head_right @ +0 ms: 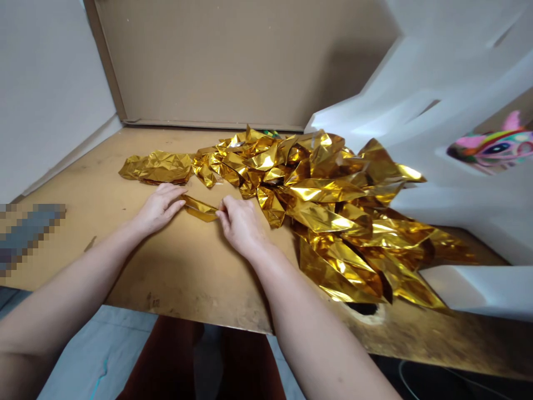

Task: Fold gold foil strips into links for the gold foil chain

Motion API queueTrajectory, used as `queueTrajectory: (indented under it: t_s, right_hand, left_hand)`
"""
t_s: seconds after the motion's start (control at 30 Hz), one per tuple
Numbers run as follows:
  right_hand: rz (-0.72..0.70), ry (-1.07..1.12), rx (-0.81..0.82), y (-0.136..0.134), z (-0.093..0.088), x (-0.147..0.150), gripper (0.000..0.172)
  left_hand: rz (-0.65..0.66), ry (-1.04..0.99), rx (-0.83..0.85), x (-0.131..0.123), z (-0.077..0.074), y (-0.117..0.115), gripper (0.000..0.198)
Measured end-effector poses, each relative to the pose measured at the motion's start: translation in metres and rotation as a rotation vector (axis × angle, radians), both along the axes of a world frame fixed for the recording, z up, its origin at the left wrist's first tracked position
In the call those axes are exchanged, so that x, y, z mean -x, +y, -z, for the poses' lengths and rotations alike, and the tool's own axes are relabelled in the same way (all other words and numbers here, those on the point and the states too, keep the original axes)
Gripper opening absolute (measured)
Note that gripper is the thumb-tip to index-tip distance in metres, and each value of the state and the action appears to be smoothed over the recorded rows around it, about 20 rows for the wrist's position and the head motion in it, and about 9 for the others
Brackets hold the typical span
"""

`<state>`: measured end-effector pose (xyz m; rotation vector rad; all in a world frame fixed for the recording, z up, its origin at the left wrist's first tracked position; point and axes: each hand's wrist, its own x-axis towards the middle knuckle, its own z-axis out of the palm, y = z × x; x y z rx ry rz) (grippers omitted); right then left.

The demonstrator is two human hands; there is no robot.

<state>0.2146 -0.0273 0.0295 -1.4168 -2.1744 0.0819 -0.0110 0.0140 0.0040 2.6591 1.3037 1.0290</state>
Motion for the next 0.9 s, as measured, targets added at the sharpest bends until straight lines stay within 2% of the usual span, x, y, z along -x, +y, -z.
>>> queueTrajectory:
  t_s: [0.1, 0.23, 0.4, 0.73, 0.9]
  right_hand:
    - [-0.032, -0.018, -0.109, 0.003, 0.003, -0.002, 0.01]
    - [-0.056, -0.039, -0.152, 0.004, 0.003, -0.004, 0.011]
    - [-0.056, -0.06, -0.13, 0.001, 0.001, -0.003, 0.013]
    - [-0.128, -0.193, -0.109, -0.004, 0.003, 0.004, 0.019]
    - [-0.121, -0.209, -0.085, -0.001, 0.003, 0.003, 0.024]
  left_hand:
    - [-0.016, -0.024, -0.017, 0.002, 0.0, 0.001, 0.027]
    - [-0.021, -0.024, -0.006, 0.002, -0.002, 0.0, 0.024]
    - [0.015, 0.001, 0.043, 0.001, -0.008, -0.005, 0.016]
    - [0.114, 0.057, 0.016, -0.01, -0.011, -0.015, 0.02]
    - [0.13, 0.076, 0.004, -0.011, -0.01, -0.015, 0.021]
